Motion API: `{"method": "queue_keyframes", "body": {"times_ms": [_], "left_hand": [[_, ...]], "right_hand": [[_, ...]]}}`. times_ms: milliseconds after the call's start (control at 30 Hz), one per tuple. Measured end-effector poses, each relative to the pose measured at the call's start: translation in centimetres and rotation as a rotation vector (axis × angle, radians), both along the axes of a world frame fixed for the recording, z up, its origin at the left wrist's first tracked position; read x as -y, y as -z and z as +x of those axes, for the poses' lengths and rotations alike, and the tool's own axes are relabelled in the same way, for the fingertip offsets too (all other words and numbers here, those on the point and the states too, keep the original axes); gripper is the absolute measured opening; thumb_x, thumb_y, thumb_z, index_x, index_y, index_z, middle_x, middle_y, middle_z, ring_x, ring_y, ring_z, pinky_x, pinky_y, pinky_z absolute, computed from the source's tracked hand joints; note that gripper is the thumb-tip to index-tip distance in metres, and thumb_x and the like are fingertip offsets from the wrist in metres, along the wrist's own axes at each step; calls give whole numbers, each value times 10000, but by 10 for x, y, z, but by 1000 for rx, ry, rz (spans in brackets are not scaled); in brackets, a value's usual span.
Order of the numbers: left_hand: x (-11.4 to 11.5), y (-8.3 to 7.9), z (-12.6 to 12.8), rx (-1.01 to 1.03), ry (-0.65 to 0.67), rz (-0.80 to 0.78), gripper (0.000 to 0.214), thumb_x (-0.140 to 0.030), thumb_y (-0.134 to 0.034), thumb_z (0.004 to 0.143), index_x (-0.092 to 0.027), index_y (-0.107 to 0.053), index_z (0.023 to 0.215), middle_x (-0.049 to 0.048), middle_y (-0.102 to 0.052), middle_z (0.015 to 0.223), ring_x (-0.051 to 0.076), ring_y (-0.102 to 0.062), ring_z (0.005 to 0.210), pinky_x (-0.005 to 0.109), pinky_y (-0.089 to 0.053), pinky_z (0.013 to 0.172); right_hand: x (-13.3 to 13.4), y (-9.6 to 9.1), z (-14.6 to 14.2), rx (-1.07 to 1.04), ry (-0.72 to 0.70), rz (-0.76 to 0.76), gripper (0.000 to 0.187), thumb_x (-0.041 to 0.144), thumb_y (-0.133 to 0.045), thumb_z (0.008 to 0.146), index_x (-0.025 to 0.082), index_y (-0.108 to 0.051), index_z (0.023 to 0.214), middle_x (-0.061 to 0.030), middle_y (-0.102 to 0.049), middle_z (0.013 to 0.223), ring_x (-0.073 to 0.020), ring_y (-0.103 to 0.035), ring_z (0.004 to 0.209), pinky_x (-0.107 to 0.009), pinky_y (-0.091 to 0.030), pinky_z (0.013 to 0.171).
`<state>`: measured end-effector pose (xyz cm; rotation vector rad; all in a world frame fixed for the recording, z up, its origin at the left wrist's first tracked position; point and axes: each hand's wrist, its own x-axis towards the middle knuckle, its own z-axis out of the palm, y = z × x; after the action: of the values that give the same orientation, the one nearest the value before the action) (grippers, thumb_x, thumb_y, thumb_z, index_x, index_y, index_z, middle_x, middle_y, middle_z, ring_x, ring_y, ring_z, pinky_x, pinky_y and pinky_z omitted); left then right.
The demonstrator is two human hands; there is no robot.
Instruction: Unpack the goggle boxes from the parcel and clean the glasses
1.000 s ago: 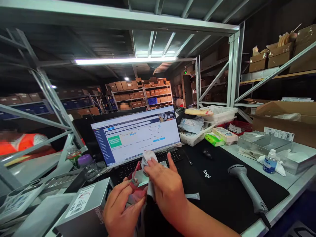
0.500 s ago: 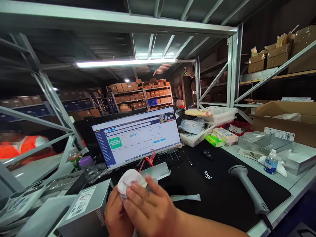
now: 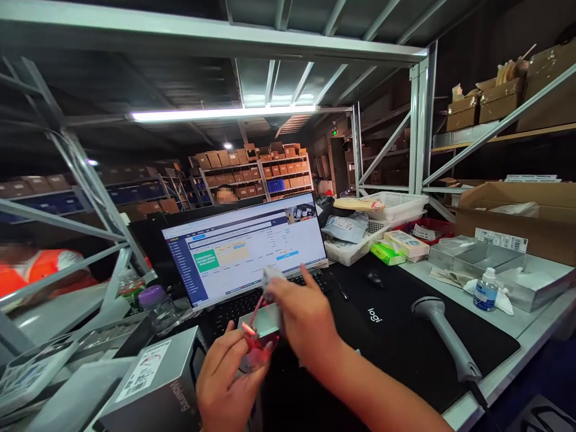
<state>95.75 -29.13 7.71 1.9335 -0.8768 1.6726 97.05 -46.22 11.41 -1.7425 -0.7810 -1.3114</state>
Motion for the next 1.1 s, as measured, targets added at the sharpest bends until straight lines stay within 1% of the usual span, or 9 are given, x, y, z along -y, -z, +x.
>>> {"method": "queue_keyframes", "body": {"times_ms": [67, 133, 200, 267, 400, 500, 767, 900, 1100], "left_hand": [[4, -2, -3, -19, 32, -41, 132, -135, -757, 829, -155, -637, 881, 24, -633, 875, 140, -642, 789, 393, -588, 983], [6, -3, -8, -30, 49, -75, 166, -137, -781, 811, -157, -628, 872, 21, -616, 878, 137, -631, 792, 380, -584, 985], [5, -3, -11, -52, 57, -84, 184, -210, -790, 823, -149, -624, 876, 35, -612, 892, 150, -634, 814, 367, -580, 978], [4, -2, -13, -82, 60, -69, 229, -320, -767, 854, -144, -623, 883, 51, -616, 908, 161, -639, 836, 345, -573, 969], [4, 4, -10, -126, 39, -14, 324, -471, -642, 928, -148, -623, 927, 75, -639, 934, 187, -654, 900, 311, -568, 907], [4, 9, -6, -120, -43, 36, 423, -551, -556, 951, -135, -631, 970, 101, -659, 948, 212, -666, 922, 306, -571, 834], [-1, 14, -1, -86, -54, 196, 526, -541, -346, 1027, -97, -628, 1032, 151, -702, 970, 226, -693, 933, 308, -575, 823], [5, 13, -2, -100, -50, 243, 511, -530, -356, 1028, -100, -633, 1018, 150, -716, 966, 224, -706, 925, 298, -577, 820], [10, 8, 0, -59, -80, 291, 486, -510, -379, 1029, -107, -650, 997, 140, -729, 930, 225, -723, 874, 300, -588, 777]], "right_hand": [[22, 3, 6, -166, -44, 324, 230, 186, -606, 955, 257, -758, 1113, -33, -796, 1052, -185, -765, 920, -438, -537, 1047], [43, 13, 4, -316, -114, 773, 199, 290, -723, 891, 253, -771, 1080, -31, -800, 1004, -167, -754, 789, -287, -626, 731], [56, 28, -4, -449, -251, 1161, 308, 332, -833, 785, 251, -763, 1073, -10, -793, 908, -121, -694, 629, -173, -515, 475], [57, 43, -15, -626, -462, 1316, 417, 325, -901, 689, 244, -751, 1070, 3, -774, 821, -106, -643, 543, -151, -427, 392], [28, 55, -31, -1017, -881, 1251, 456, 345, -908, 678, 199, -740, 1077, -41, -766, 804, -149, -677, 588, -214, -515, 503], [-2, 46, -37, -1118, -1048, 1204, 434, 335, -922, 669, 164, -747, 1028, -54, -766, 821, -129, -678, 614, -220, -544, 594], [-13, 38, -35, -1133, -1108, 946, 389, 250, -963, 621, 195, -766, 952, -9, -754, 817, -100, -683, 687, -175, -530, 645], [-4, 46, -31, -1143, -1113, 931, 435, 260, -924, 694, 236, -751, 1093, -11, -756, 901, -94, -689, 736, -190, -545, 713], [-2, 44, -28, -1199, -1158, 951, 272, 281, -881, 740, 144, -773, 949, -27, -727, 785, -103, -677, 678, -201, -539, 694]]}}
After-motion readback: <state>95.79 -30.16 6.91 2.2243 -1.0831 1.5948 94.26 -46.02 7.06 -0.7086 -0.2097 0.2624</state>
